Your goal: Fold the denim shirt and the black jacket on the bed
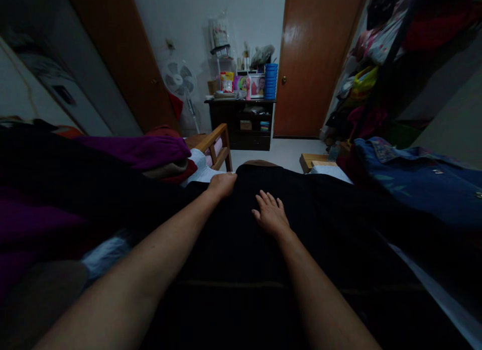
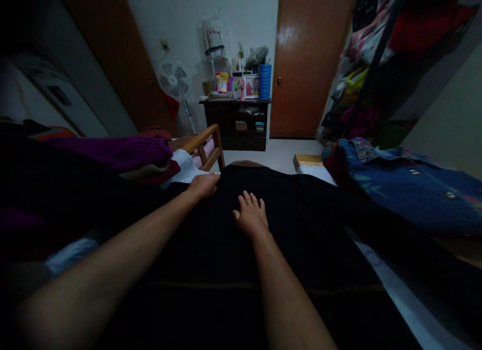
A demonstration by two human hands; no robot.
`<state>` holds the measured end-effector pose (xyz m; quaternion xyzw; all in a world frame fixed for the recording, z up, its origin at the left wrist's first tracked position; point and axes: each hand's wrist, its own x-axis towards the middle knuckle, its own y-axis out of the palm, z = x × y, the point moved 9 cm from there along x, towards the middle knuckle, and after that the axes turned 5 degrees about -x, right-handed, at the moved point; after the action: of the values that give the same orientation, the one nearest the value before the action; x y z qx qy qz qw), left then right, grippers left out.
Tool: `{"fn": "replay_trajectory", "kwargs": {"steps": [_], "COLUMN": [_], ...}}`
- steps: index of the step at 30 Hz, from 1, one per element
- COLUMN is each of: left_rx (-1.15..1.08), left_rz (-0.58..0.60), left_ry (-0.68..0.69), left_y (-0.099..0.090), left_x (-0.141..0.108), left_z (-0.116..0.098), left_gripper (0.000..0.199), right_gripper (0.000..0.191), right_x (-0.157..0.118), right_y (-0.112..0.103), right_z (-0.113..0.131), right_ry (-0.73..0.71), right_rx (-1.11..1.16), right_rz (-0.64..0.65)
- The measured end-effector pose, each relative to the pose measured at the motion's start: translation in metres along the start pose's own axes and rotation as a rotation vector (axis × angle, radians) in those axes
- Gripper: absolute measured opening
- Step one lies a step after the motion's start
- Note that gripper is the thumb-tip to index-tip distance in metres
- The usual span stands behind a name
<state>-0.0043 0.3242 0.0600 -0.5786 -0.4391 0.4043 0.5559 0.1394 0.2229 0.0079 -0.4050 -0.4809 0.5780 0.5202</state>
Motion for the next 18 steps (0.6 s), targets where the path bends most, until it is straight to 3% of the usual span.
{"fn": "replay_trajectory", "kwargs": {"steps": [3,6,10,15,18], "left_rx": [0.017,0.025,0.018,-0.033,-0.05], "left_rz": [-0.001,-0.015,-0.007,0.096,0.172], "left_ry": [0.059,0.045,-0.054,-0.211,-0.239], "left_y": [0.013,0.019,0.014,0.008,0.012], "left_x": [-0.022,-0.032,-0.021,0.015,0.034], "left_z": [-0.026,-0.03,-0.007,0.033,0.045], "left_gripper": [0.031,0.033,0.036,0.045,0.046], "right_gripper": [0.058,0.058,0.058,0.058,0.058], "right_x": [0.0,0.0,0.0,0.0,0.0], "right_y": [0.0,0.0,0.0,0.0,0.0], "right_z": [0.0,0.001,0.0,0.0,0.0], "right_ry": [-0.002,-0.002,0.008,0.008,0.009], "right_rx": [-0.006,-0.011,-0.01,0.003,0.005], "right_rz": [-0.001,-0.001,-0.002,0.002,0.005]}}
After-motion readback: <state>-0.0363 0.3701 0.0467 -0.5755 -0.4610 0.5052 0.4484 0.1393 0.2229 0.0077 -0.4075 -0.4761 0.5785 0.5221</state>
